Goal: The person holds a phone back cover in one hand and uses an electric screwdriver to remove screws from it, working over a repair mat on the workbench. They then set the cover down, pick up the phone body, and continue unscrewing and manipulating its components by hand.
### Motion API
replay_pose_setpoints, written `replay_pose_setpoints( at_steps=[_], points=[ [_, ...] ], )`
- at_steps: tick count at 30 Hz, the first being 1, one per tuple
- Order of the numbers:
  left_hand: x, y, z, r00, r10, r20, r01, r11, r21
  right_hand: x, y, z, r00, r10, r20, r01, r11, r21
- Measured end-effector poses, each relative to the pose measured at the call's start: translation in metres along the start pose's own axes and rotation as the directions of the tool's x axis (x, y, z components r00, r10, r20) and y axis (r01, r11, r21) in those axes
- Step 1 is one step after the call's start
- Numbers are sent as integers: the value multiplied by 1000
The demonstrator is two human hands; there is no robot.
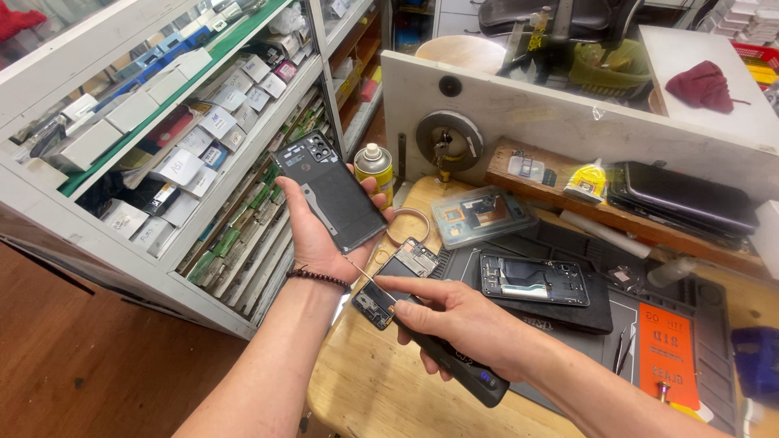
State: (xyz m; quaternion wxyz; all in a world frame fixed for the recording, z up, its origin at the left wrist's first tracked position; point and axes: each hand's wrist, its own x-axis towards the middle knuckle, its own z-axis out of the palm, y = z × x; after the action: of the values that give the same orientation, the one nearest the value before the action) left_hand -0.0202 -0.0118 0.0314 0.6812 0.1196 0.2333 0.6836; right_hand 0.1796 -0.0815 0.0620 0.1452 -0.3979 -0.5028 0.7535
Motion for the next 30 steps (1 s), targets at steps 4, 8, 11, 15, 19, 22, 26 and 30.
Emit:
replay_pose_setpoints(
  at_steps=[4,8,11,15,19,22,26,30],
  points=[
    [4,-4,0,999,12,46,-11,1000,-16,0,1,-4,999,25,-36,-24,1000,16],
    [9,-2,-1,998,35,-60,-37,999,-40,-1,0,-6,1000,13,-26,-13,1000,-8],
    [11,-1,-1,999,44,-14,-45,994,-95,0,-2,-7,999,-5,-35,4,1000,-13],
    [13,-3,2,998,54,8,-54,997,-49,3,-3,-11,1000,3,-28,-4,1000,-10],
    [15,-7,6,999,41,-10,-42,998,-46,5,-2,-13,1000,0,-23,0,1000,24],
    [14,-6,6,998,55,-35,-57,998,-41,6,-2,-12,999,10,-30,-9,1000,17],
    [14,-7,7,994,74,-76,-76,997,-22,6,-4,-10,997,36,-64,-37,999,-12],
    [15,-8,7,993,85,-76,-88,995,-36,7,-6,-6,993,58,-98,-60,998,-21]
  ],
)
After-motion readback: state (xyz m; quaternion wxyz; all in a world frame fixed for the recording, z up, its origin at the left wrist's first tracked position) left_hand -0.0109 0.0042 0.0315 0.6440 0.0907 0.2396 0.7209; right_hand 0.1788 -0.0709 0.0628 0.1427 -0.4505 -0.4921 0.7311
